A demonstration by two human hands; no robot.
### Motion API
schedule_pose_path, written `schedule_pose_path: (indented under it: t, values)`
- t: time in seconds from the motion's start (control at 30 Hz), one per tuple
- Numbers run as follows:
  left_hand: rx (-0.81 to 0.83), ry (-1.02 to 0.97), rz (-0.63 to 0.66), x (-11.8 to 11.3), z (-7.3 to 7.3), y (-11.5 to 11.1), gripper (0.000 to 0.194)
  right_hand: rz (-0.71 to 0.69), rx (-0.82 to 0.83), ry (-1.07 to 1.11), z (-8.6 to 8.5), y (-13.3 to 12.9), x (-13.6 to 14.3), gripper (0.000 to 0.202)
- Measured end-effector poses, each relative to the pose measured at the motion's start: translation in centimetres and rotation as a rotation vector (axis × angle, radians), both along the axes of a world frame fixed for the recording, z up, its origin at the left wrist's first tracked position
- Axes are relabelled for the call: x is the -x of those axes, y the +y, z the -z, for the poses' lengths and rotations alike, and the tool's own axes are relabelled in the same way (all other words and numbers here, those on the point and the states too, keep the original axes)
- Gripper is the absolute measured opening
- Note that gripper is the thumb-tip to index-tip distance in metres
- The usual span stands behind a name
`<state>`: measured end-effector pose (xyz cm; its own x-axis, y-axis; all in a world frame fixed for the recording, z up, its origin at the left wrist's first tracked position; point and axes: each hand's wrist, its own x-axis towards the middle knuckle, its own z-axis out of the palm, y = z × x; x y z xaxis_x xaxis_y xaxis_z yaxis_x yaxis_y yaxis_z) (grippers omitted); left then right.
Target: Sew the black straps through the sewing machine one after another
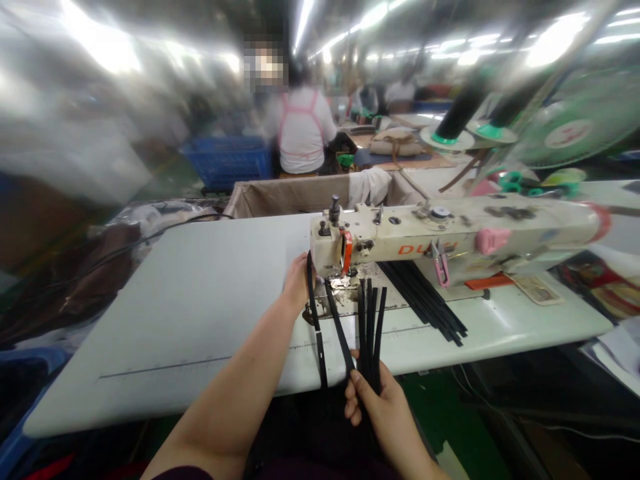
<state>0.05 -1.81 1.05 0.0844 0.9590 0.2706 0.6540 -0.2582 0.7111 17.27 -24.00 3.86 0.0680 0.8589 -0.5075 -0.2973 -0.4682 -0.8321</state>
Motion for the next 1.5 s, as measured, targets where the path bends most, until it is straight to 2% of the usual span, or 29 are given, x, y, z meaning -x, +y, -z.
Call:
schedule_pose_path:
  t: [0.1, 0.27, 0.4, 0.73, 0.97, 1.3, 1.5]
  values:
    - [-0.039, 0.040, -0.036, 0.1, 0.1, -2.4, 0.022, -0.005, -0.002, -0.001, 0.1, -0.1, -0.1, 0.085]
    - [-0.085, 0.135, 0.089, 0.1, 0.5, -7.0, 0.020, 0.004, -0.017, 0.001, -0.1, -0.3, -0.2, 0.081]
    - [-0.118, 0.234, 0.131, -0.1, 0.9, -9.1, 0.028, 0.009, -0.002, 0.031, -0.2, -0.5, -0.6, 0.065]
    - [-0.108, 0.241, 0.141, -0.1, 1.0, -9.0, 0.029, 0.058, 0.110, 0.198, -0.4, -1.7, -2.7, 0.054]
    - [-0.110, 0.233, 0.149, -0.1, 1.2, -9.0, 0.029, 0.063, 0.174, 0.190, -0.6, -1.8, -2.7, 0.061]
    - [-0.149, 0.180, 0.150, -0.2, 1.3, -8.8, 0.025, 0.071, 0.148, 0.155, -0.7, -1.8, -2.5, 0.058]
    - [-0.180, 0.160, 0.138, -0.2, 1.5, -8.8, 0.024, 0.059, 0.149, 0.126, -0.9, -1.8, -2.3, 0.066]
